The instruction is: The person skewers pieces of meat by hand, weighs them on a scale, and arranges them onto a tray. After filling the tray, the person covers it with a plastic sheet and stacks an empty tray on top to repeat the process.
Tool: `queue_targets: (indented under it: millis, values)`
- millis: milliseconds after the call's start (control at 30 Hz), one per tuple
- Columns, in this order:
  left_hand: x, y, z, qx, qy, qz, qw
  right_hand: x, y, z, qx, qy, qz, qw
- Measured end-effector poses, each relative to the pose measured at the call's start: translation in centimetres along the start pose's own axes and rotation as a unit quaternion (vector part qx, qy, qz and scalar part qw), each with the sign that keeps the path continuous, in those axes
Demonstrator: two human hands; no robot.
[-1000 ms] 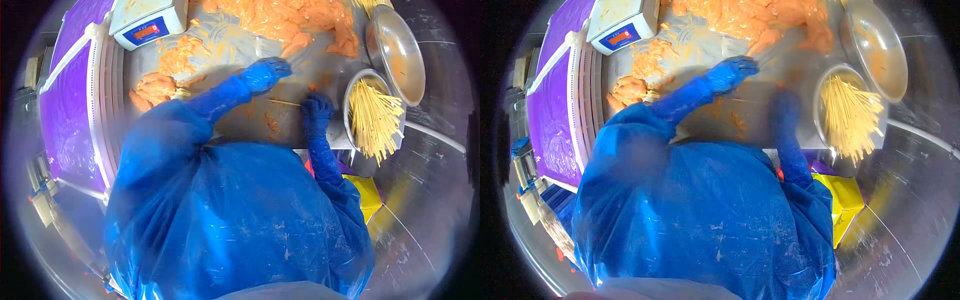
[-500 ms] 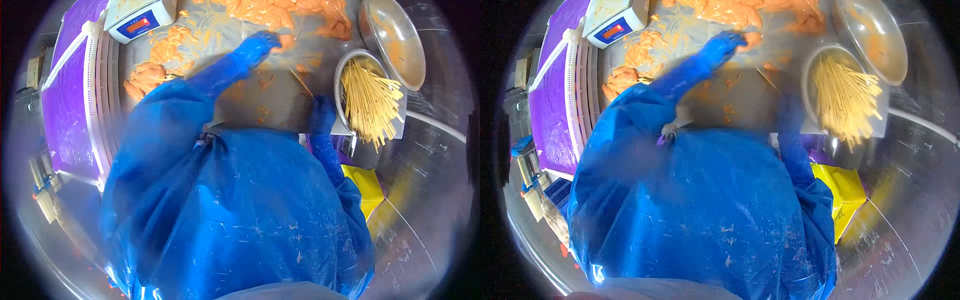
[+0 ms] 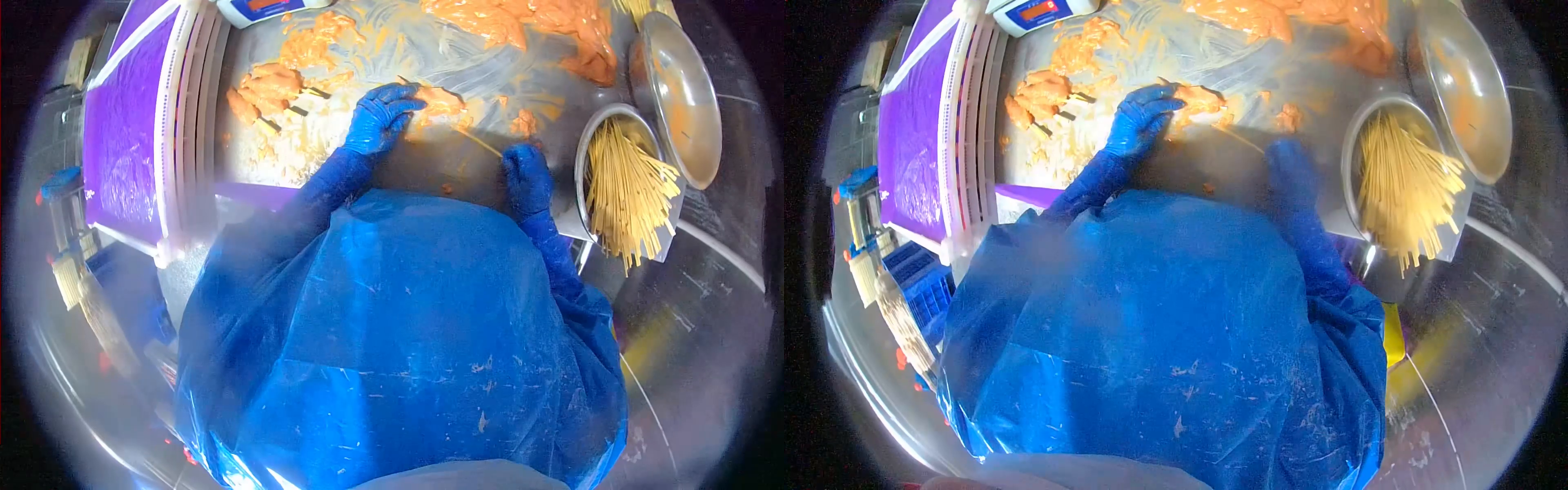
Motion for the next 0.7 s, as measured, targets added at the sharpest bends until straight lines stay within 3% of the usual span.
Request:
queue_targets:
  millis: [33, 100, 133, 300, 633, 700]
  values:
    - [-0.3, -0.1, 0.0, -0.025, 0.026, 0.045, 0.998, -0.1, 0.2, -0.5, -0.005, -0.004, 0.001, 1.000]
    - [-0.5, 0.2, -0.1, -0.042, 0.070, 0.014, 0.997, -0.9, 1.4, -0.9, 0.137, 0.070, -0.064, 0.986]
    - [-0.9, 0.7, -0.7, -0.054, 0.111, -0.018, 0.992, -1.0, 1.0, -1.0, 0.136, 0.067, -0.065, 0.986]
    - [3.2, 1.5, -2.5, -0.003, 0.031, 0.010, 0.999, -1.4, -1.4, -2.6, 0.024, 0.052, -0.102, 0.993]
    - [3.4, 2.0, -3.5, -0.043, 0.024, -0.038, 0.998, -1.7, -1.0, -3.0, 0.056, 0.020, -0.146, 0.987]
    - [3.4, 1.8, -3.7, -0.042, 0.037, -0.021, 0.998, -1.3, -0.2, -2.9, 0.007, 0.027, -0.069, 0.997]
Point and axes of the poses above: each hand's wrist, its own z-axis away from the middle knuckle, its own x-axis out of the palm, y = z × x, the point moved 2 cm from there along -z, towards the middle knuckle, and after that the axes turned 3 degrees about x, right-handed, at the moved point
